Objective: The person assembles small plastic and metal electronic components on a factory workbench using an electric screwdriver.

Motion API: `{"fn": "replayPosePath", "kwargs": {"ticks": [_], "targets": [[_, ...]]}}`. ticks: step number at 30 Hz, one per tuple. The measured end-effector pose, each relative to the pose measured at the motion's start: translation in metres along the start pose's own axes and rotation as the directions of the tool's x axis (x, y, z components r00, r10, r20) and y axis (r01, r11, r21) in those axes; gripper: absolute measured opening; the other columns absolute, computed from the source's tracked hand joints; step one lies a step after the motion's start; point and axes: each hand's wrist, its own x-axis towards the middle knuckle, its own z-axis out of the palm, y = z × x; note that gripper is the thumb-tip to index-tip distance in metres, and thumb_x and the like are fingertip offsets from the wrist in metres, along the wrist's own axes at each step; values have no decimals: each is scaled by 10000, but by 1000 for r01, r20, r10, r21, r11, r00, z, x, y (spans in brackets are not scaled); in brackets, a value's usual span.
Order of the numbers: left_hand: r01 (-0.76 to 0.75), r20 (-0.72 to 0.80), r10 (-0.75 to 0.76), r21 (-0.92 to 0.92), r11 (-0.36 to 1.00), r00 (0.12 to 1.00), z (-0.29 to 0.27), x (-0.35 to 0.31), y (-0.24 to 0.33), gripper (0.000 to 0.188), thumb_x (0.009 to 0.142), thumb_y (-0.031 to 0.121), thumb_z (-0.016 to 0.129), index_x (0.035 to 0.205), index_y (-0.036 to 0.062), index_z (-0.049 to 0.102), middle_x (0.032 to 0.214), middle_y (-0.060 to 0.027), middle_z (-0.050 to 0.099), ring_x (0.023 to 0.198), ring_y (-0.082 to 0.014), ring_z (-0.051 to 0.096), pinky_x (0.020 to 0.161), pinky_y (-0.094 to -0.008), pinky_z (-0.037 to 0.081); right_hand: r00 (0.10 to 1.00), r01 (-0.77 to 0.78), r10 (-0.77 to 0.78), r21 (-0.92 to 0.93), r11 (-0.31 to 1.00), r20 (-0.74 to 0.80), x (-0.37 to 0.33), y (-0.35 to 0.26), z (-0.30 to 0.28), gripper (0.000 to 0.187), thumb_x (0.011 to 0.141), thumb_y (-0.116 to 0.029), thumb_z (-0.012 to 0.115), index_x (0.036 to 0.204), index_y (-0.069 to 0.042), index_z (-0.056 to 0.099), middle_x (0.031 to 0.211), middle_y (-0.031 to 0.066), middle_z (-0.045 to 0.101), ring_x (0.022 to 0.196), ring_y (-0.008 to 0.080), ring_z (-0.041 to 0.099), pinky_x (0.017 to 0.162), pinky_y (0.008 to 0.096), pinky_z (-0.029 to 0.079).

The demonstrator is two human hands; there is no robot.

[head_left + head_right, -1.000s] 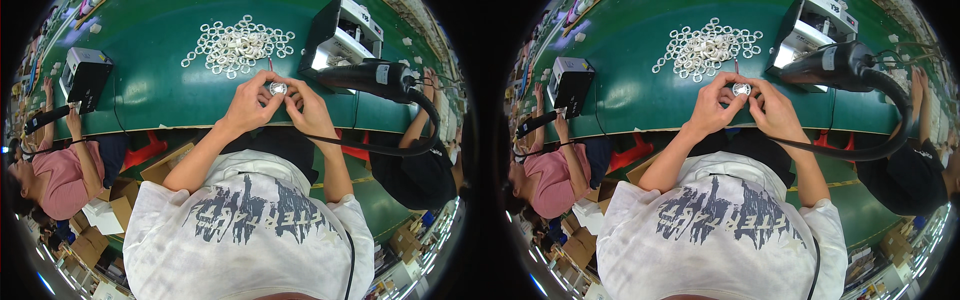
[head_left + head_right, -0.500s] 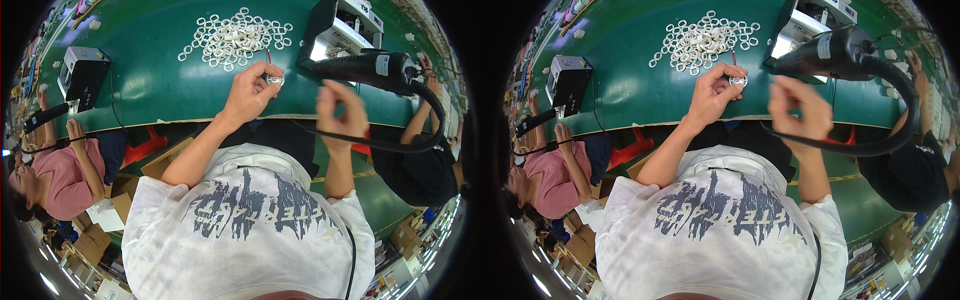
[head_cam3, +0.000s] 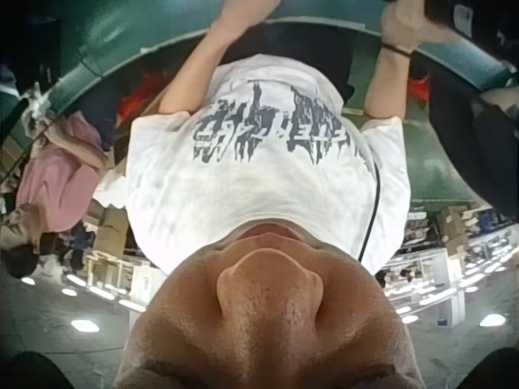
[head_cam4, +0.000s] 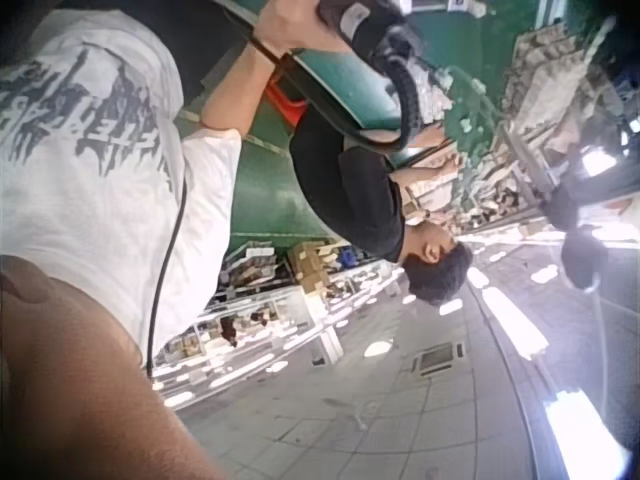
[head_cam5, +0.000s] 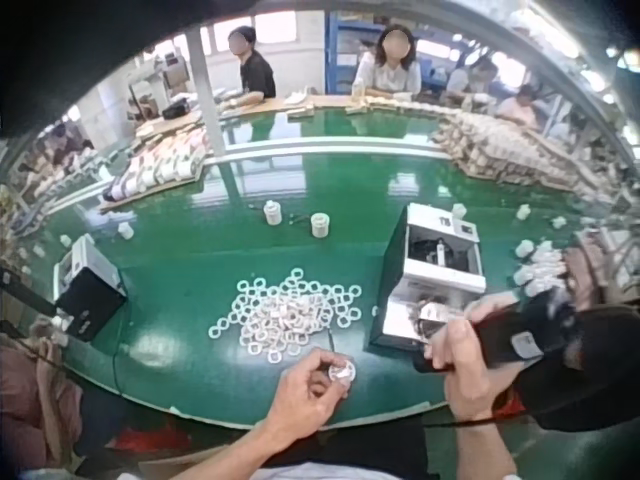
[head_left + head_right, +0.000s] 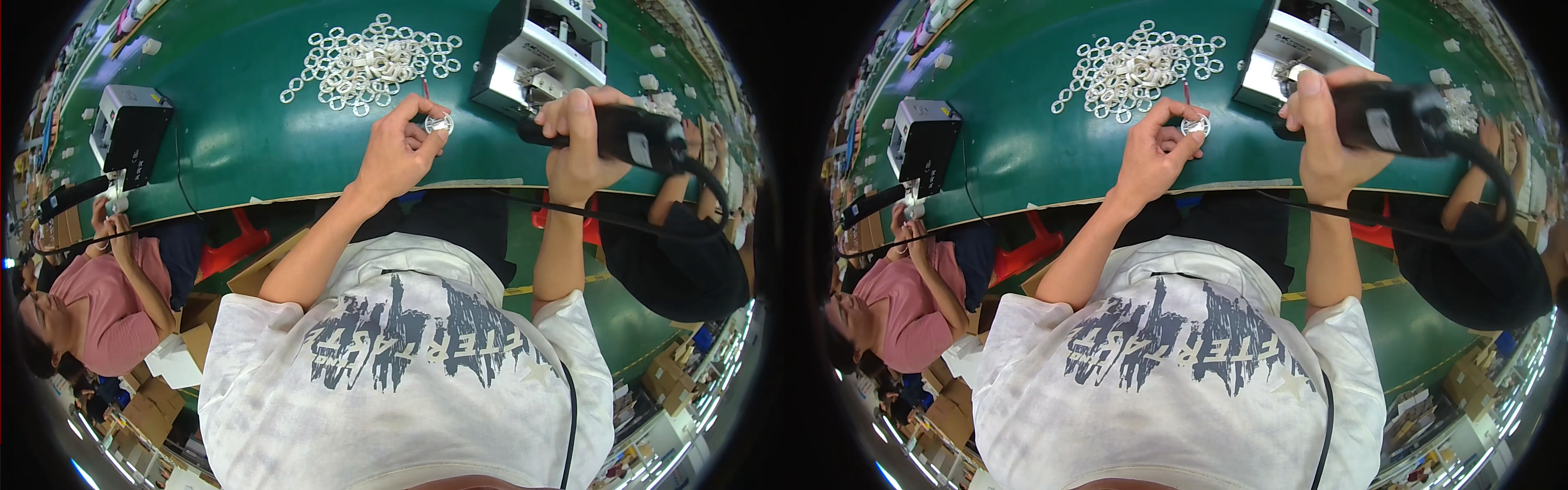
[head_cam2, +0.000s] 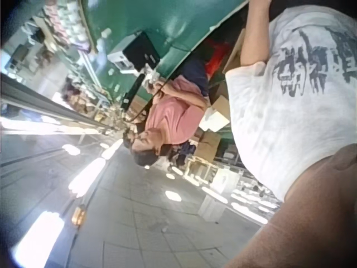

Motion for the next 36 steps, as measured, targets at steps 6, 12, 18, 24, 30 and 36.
{"fn": "replayPosePath", "kwargs": {"ticks": [6,12,18,24,30,36], "targets": [[-21,-5,21,41,999,1000,14,7,2,186,1009,-1,713,1134,-21,577,1303,-193,745,786,-139,756,699,-274,625,976,213,-216,-98,972,-19,41,-9,3,216,966,95,750,1116,44,603,765,108,671,564,164,626,559,322,558],[-104,-9,104,22,994,995,16,9,-9,189,1013,12,718,1127,-23,572,1291,-199,738,776,-159,765,668,-277,624,990,68,-43,-185,980,137,38,-9,-3,196,988,94,703,1133,17,594,778,105,616,576,183,596,582,359,545],[-133,2,133,50,990,991,16,9,-12,226,1014,34,735,1166,-19,577,1293,-195,729,775,-167,772,652,-276,624,994,-58,46,123,991,98,7,5,33,232,946,124,751,1120,38,623,757,78,649,537,136,617,510,283,517],[-148,-57,149,10,989,987,18,10,-11,227,957,35,755,1125,-19,613,1125,-154,737,667,-178,715,614,-307,559,960,-81,57,77,994,273,3,25,31,299,1002,111,658,1241,-17,533,863,120,625,571,169,581,581,375,542],[-162,-52,163,14,987,985,17,10,-13,232,958,45,765,1135,-10,626,1077,-141,720,670,-179,713,624,-309,563,943,-166,119,130,978,310,3,35,31,272,993,133,659,1157,-37,524,842,99,602,563,154,545,575,373,536],[-143,-42,144,33,989,989,17,9,-11,235,960,52,773,1140,-2,631,996,-130,701,672,-181,715,627,-316,565,902,-192,154,55,980,403,5,35,32,239,987,136,647,1083,-45,522,831,86,585,569,141,534,573,354,531]]}}
